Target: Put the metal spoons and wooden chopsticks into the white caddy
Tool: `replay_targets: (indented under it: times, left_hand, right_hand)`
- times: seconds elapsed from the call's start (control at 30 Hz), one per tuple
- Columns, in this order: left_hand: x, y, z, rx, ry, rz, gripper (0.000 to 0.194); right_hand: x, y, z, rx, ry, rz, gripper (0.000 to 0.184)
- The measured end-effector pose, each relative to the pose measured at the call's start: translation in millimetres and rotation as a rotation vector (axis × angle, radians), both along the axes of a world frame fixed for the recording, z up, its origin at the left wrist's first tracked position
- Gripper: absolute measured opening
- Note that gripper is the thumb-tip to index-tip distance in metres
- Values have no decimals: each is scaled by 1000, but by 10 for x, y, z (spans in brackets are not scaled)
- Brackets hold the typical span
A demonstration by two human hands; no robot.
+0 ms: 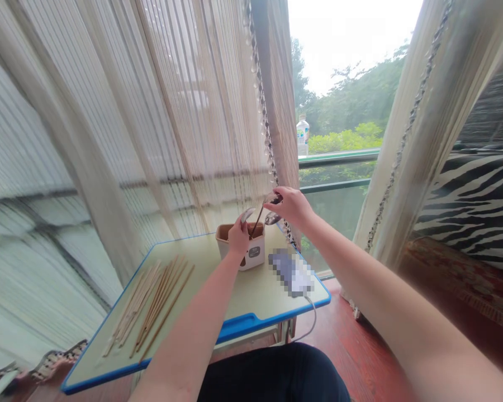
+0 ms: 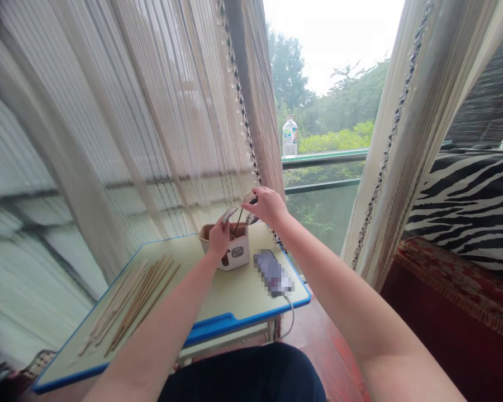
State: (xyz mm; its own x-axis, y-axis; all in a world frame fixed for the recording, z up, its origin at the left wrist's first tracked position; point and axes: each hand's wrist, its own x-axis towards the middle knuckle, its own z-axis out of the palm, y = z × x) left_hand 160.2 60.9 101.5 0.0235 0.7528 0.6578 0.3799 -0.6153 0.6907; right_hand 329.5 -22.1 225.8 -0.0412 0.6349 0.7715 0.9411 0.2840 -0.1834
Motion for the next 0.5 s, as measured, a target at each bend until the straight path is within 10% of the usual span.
replay_targets:
  times: [0.23,0.5]
  left_hand:
    - [1,-6,6,10,44,-62,31]
    - [-21,78,-19,-61,-48,-97,31]
  right_hand:
    - [-174,84,-346,-55,80,-119,47]
    - [-3,-62,49,239,196,-75,44]
